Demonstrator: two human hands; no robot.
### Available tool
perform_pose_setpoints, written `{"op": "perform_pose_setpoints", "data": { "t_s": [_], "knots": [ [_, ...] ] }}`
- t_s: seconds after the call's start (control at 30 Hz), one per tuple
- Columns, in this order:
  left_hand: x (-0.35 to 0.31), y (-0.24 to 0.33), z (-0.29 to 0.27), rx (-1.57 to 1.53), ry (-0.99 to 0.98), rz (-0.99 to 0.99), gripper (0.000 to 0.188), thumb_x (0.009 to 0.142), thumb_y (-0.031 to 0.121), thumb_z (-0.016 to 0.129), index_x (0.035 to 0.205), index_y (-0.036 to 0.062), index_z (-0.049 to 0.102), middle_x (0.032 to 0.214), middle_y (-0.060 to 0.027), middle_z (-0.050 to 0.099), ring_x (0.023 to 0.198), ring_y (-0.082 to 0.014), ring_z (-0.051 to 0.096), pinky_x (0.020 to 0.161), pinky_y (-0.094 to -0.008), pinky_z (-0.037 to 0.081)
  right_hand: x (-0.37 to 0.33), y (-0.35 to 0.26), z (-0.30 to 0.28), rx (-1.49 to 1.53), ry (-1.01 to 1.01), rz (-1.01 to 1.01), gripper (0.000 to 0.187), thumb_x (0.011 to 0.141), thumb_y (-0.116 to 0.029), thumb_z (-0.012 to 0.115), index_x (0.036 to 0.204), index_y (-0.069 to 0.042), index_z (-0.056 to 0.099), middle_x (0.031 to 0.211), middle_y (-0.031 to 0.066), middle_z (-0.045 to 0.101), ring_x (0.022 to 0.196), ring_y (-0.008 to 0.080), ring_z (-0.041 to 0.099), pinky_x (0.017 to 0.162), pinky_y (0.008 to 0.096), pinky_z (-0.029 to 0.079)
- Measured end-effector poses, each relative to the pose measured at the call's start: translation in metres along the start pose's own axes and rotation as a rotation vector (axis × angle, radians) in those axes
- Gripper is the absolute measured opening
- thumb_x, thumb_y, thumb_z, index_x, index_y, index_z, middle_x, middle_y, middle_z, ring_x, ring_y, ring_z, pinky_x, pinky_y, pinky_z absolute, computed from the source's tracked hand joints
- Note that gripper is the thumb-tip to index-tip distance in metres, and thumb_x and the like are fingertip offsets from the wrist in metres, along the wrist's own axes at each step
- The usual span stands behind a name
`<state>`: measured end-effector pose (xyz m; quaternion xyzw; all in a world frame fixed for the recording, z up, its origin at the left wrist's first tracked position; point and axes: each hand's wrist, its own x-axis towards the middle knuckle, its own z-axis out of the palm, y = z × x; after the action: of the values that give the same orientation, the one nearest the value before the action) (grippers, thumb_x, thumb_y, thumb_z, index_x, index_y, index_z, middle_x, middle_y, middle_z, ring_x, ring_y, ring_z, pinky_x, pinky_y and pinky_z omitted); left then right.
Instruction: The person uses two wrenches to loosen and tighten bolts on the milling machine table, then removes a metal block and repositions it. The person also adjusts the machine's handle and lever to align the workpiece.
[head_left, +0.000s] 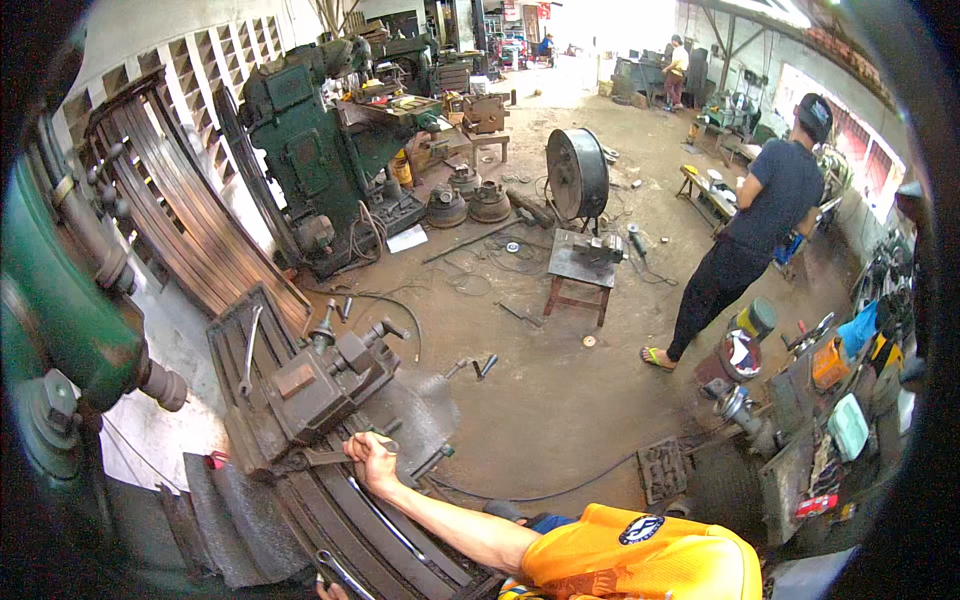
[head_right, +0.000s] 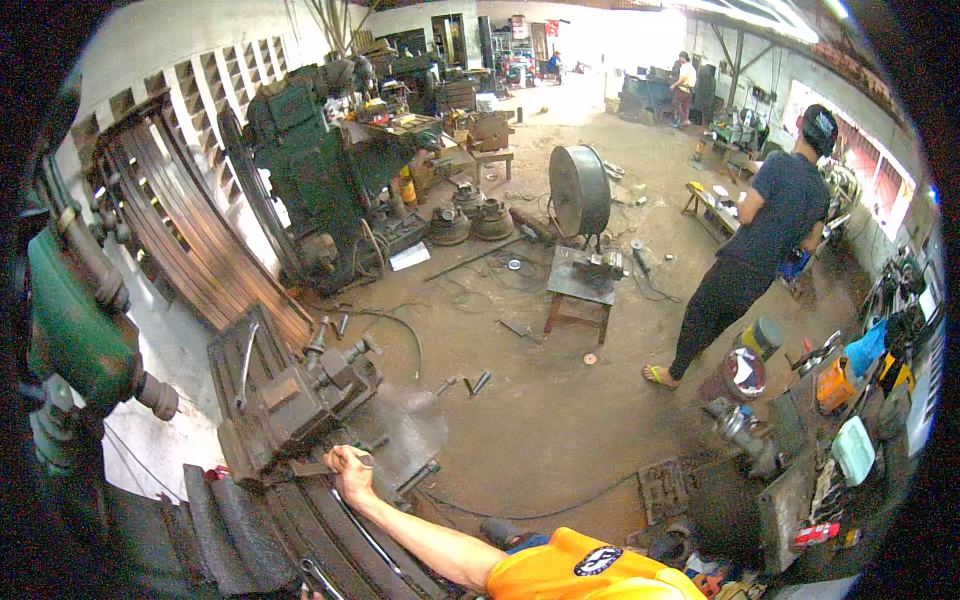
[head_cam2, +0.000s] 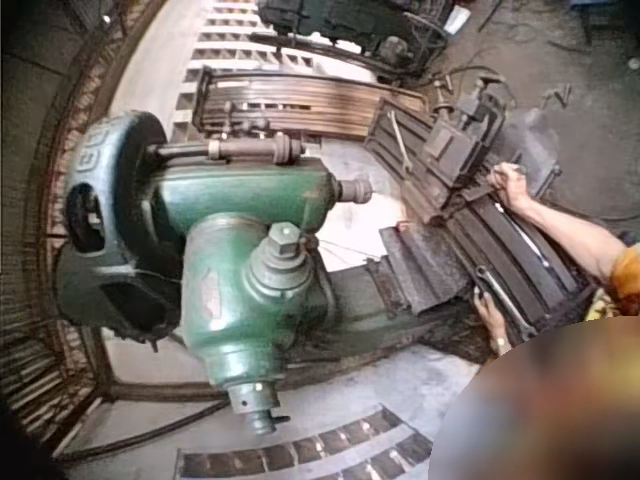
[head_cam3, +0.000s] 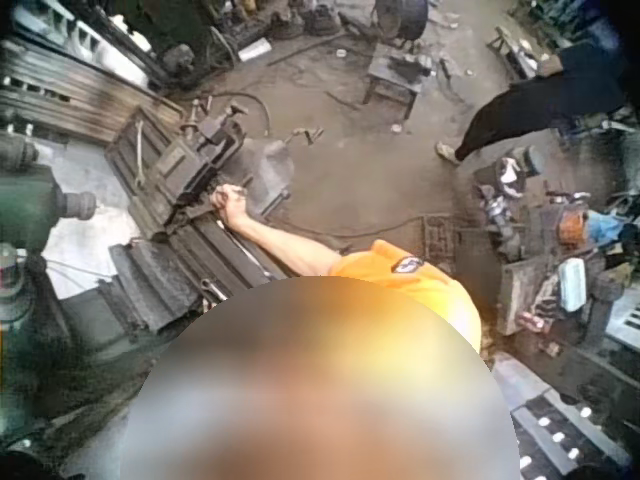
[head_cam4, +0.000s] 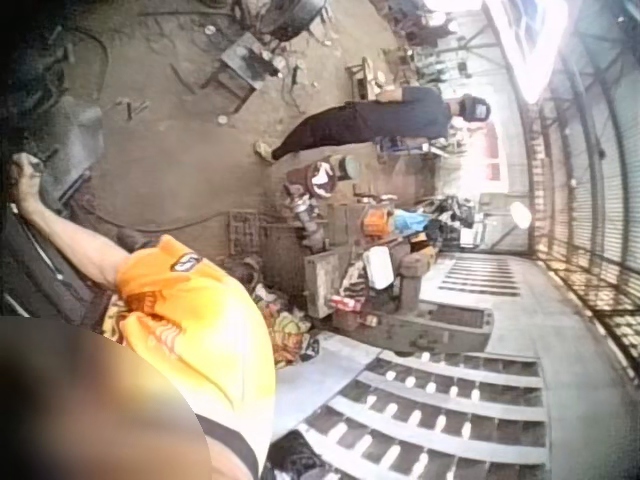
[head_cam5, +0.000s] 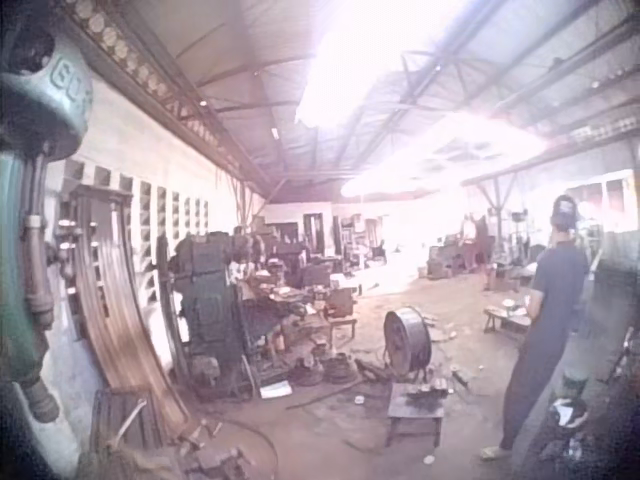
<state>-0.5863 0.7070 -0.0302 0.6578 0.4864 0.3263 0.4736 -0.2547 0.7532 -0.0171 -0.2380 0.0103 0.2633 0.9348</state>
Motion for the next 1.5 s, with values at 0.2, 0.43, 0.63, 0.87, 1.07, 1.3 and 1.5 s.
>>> {"op": "perform_pose_setpoints", "data": {
  "t_s": [0.2,0.43,0.63,0.87,1.07,1.3,1.5],
  "knots": [
    [0.001,-0.006,-0.002,-0.090,-0.016,-0.063,0.050,0.100,0.026,0.050,0.140,-0.0013,0.042,0.142,-0.0213,0.046,0.122,-0.0320,0.049,0.103,-0.0403,0.039,0.007,0.008,0.019,-0.092,-0.058,-0.041,0.036,0.087,-0.010,0.054,0.055,-0.008,0.039,0.054,0.0014,0.038,0.053,0.0141,0.035,0.059,0.0329,0.036],
    [0.002,0.005,0.004,0.015,0.122,-0.073,0.039,0.097,0.021,0.057,0.126,-0.0044,0.056,0.127,-0.0210,0.058,0.113,-0.0322,0.055,0.098,-0.0409,0.043,-0.009,0.001,0.010,-0.046,0.279,-0.143,0.031,0.093,-0.020,0.049,0.063,-0.013,0.041,0.060,0.0044,0.046,0.053,0.0180,0.040,0.050,0.0355,0.037],
    [0.000,-0.014,-0.001,0.028,0.050,-0.151,0.058,0.100,0.040,0.051,0.139,-0.0014,0.039,0.130,-0.0144,0.054,0.118,-0.0234,0.049,0.104,-0.0357,0.034,0.005,0.005,0.009,-0.069,0.107,-0.078,0.026,0.086,-0.013,0.053,0.062,-0.009,0.043,0.055,0.0041,0.042,0.050,0.0170,0.038,0.056,0.0355,0.039],
    [0.006,-0.009,0.003,-0.153,0.045,-0.119,0.055,0.099,0.035,0.055,0.138,-0.0016,0.041,0.121,-0.0126,0.059,0.112,-0.0221,0.054,0.099,-0.0348,0.038,-0.023,-0.024,0.015,-0.031,-0.208,-0.059,0.035,0.089,-0.010,0.055,0.057,-0.007,0.040,0.054,0.0040,0.038,0.055,0.0190,0.038,0.066,0.0360,0.038],
    [-0.002,-0.010,0.000,-0.180,0.064,-0.168,0.056,0.098,0.033,0.056,0.140,-0.0006,0.039,0.126,-0.0142,0.056,0.115,-0.0230,0.052,0.101,-0.0348,0.037,-0.016,-0.097,-0.006,-0.448,-0.452,0.359,0.016,0.087,-0.013,0.064,0.093,0.002,0.063,0.125,0.0083,0.060,0.110,0.0173,0.054,0.094,0.0303,0.040],
    [0.000,-0.017,-0.005,-0.283,0.057,-0.197,0.060,0.096,0.031,0.061,0.141,-0.0006,0.037,0.131,-0.0130,0.053,0.117,-0.0211,0.050,0.104,-0.0329,0.035,-0.023,-0.121,-0.002,-1.102,-0.687,0.202,0.036,0.080,-0.011,0.072,0.115,-0.004,0.070,0.125,0.0122,0.066,0.118,0.0224,0.059,0.106,0.0362,0.040],
    [-0.017,-0.035,-0.029,-0.156,0.185,-0.144,0.045,0.097,0.018,0.059,0.134,-0.0007,0.044,0.124,-0.0127,0.054,0.108,-0.0225,0.055,0.096,-0.0355,0.043,-0.012,-0.131,0.007,-1.313,-0.754,0.516,0.035,0.080,-0.019,0.075,0.111,-0.004,0.070,0.096,0.0137,0.072,0.079,0.0171,0.069,0.080,0.0340,0.054]
  ]
}}
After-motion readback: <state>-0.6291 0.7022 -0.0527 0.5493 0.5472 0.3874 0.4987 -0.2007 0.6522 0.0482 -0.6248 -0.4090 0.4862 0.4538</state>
